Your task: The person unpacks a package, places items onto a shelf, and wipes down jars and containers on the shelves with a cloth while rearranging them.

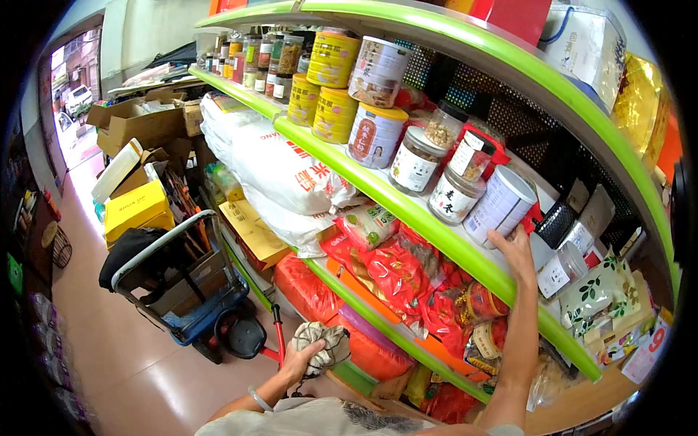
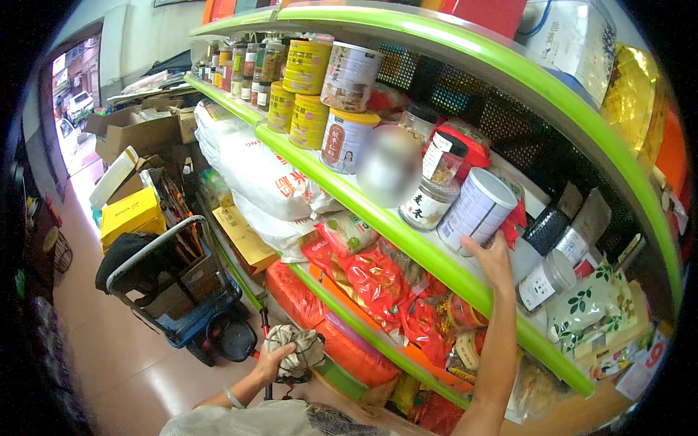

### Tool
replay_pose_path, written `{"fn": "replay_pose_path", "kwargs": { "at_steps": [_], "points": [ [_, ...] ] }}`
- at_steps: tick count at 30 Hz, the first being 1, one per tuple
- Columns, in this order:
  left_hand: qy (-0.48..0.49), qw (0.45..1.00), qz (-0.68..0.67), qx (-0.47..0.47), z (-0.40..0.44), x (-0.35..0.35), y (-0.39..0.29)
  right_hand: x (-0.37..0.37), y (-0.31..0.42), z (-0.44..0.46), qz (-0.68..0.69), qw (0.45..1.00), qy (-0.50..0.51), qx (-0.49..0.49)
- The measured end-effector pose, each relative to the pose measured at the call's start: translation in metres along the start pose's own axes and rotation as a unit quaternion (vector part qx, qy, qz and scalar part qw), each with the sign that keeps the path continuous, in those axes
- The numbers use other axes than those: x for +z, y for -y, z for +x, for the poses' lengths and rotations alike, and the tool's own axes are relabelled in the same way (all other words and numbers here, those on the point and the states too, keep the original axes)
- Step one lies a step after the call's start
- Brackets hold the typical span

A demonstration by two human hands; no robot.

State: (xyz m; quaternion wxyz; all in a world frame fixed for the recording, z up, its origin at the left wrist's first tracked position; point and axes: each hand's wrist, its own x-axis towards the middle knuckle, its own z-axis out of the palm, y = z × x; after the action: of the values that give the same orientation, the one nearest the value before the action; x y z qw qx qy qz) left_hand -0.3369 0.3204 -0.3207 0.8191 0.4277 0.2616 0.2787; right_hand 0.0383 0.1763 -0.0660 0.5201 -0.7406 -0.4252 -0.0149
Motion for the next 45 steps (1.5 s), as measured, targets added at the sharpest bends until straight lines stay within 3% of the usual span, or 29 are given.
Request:
{"fn": "replay_pose_path", "kwargs": {
  "at_steps": [16, 22, 34, 37, 40, 43, 45],
  "points": [
    [-0.03, 0.996, -0.081, -0.009, -0.01, -0.013, 0.017, 0.001, 0.007, -0.004, -0.037, 0.999, 0.003, 0.024],
    [-0.036, 0.998, -0.054, -0.014, -0.008, -0.023, 0.026, 0.003, 0.01, -0.005, -0.038, 0.999, 0.002, 0.021],
    [-0.014, 0.987, -0.157, -0.038, -0.014, -0.013, 0.022, 0.003, 0.007, -0.005, -0.045, 0.999, -0.007, 0.015],
    [-0.031, 0.998, -0.06, -0.001, -0.015, -0.013, 0.026, 0.001, 0.004, -0.004, -0.049, 0.999, -0.006, 0.018],
    [-0.042, 0.992, -0.116, 0.035, -0.023, 0.0, 0.01, 0.003, 0.008, -0.004, -0.029, 0.999, -0.001, 0.015],
    [0.02, 0.998, -0.022, -0.053, -0.02, -0.015, 0.017, 0.005, 0.011, -0.005, -0.023, 1.0, 0.0, 0.012],
    [0.024, 0.999, 0.001, -0.033, -0.018, -0.017, 0.027, 0.004, 0.009, -0.005, -0.024, 1.0, -0.002, 0.007]
  ]
}}
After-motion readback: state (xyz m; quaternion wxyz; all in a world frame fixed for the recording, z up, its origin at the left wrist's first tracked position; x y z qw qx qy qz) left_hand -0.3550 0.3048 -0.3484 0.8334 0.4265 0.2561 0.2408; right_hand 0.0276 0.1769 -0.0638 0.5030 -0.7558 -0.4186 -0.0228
